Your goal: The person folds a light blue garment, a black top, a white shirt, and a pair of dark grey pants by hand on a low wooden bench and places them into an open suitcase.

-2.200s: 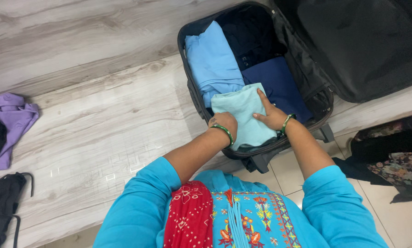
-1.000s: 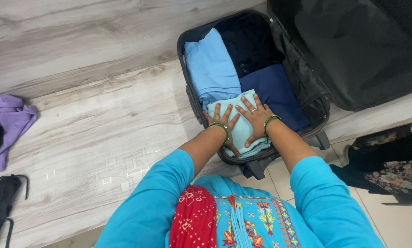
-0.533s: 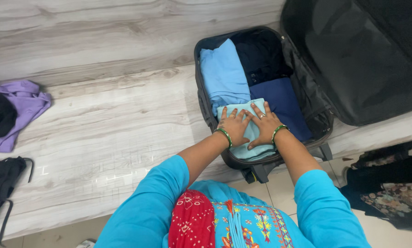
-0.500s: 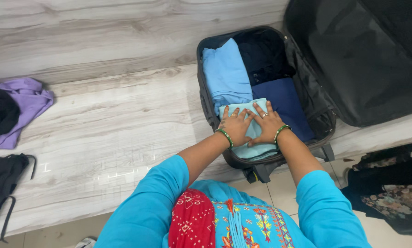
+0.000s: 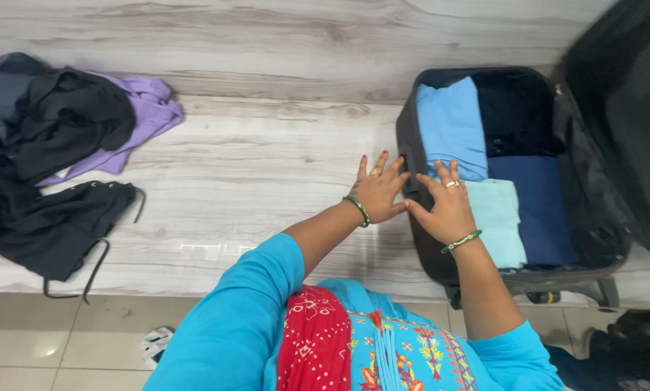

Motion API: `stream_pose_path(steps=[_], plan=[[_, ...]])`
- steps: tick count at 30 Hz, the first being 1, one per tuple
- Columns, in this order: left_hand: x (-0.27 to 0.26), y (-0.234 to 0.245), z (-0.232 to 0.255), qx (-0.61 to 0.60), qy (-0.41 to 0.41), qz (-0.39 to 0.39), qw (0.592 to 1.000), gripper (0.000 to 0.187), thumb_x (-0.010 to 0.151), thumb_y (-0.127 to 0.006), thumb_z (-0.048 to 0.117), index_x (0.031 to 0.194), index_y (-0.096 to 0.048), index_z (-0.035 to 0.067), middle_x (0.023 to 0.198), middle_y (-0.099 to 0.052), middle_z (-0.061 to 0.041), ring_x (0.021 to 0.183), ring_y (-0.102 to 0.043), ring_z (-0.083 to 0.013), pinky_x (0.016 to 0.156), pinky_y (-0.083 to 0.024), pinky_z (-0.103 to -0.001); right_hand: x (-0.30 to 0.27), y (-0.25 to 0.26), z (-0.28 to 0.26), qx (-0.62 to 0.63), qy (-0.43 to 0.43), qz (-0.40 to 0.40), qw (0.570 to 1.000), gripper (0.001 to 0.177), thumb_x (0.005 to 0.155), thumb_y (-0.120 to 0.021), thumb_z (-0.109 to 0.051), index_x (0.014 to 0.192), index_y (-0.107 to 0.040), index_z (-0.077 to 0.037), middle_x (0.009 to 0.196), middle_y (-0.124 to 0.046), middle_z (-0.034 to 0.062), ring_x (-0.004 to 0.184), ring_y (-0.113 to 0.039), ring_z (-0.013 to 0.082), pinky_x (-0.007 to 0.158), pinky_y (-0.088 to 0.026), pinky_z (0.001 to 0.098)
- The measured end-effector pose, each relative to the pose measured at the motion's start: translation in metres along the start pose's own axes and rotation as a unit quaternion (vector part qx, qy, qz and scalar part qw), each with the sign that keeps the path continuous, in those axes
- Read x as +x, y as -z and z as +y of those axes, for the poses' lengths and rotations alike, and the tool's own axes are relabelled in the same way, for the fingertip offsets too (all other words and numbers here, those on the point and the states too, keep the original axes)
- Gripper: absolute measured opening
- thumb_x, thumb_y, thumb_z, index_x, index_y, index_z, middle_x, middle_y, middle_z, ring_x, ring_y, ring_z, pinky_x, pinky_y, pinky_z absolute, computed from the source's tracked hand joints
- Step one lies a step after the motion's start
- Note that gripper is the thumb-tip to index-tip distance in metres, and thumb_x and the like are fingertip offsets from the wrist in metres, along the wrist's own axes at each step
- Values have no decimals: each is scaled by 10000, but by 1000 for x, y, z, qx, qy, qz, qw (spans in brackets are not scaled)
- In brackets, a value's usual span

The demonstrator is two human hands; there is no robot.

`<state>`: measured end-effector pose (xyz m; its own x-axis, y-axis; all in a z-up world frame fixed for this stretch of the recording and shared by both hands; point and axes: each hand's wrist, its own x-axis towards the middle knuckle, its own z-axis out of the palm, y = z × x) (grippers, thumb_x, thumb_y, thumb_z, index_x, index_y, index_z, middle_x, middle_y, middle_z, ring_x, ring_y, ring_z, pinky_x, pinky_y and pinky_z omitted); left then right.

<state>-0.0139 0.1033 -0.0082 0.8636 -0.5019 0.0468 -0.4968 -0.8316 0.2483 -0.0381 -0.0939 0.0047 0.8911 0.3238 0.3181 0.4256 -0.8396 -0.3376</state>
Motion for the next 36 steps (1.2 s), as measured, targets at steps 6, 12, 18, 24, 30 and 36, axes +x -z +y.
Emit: stream_pose_path(steps=[6,12,18,24,30,36], plan=[[-66,2,-144,-34,199,-42,979,822,913,-464,705,1565,-390,210,1700,-129,-111,1571,-11,-401,1205,-3,-693,34,-99,-70,-12,-36,-175,984,691,780,-790,-515,1351,-650,-151,1596,-349,238,1543,-155,457,1196,-265,541],[-166,11,-318,-33,372,-62,926,841,930,-453,714,1587,-325,206,1712,-77,-95,1567,30,-391,1198,16,-696,52,-232,-112,-60,-98,-313,943,807,776,-778,-590,1450,-561,-203,1648,-271,208,1557,-100,454,1248,-245,500],[-262,27,-458,-34,518,-24,855,874,930,-503,686,1591,-320,143,1713,-52,-143,1559,17,-427,1191,-5,-695,53,-290,-167,-144,-191,-361,901,1070,762,-703,-741,1618,-234,-302,1711,-52,172,1566,-8,439,1174,-236,672],[-296,46,-524,-64,573,-2,817,823,930,-572,615,1564,-353,136,1695,97,-129,1556,-8,-411,1201,-131,-634,56,-294,-171,-174,-212,-371,887,1119,738,-633,-837,1630,-155,-359,1719,2,150,1570,28,425,1175,-226,673],[-281,30,-555,-133,584,18,800,679,928,-620,534,1490,-509,169,1713,32,-131,1445,-347,-408,1128,-404,-493,52,-301,-164,-186,-216,-376,882,1117,738,-592,-867,1626,-114,-387,1721,37,123,1576,51,391,1197,-204,640],[-259,-20,-587,-71,524,314,789,383,869,-758,282,1198,-653,118,1167,-723,-191,1137,-655,-393,1031,-510,-480,52,-303,-162,-188,-223,-390,873,1114,746,-561,-881,1627,-81,-397,1721,61,114,1576,71,375,1213,-179,624]])
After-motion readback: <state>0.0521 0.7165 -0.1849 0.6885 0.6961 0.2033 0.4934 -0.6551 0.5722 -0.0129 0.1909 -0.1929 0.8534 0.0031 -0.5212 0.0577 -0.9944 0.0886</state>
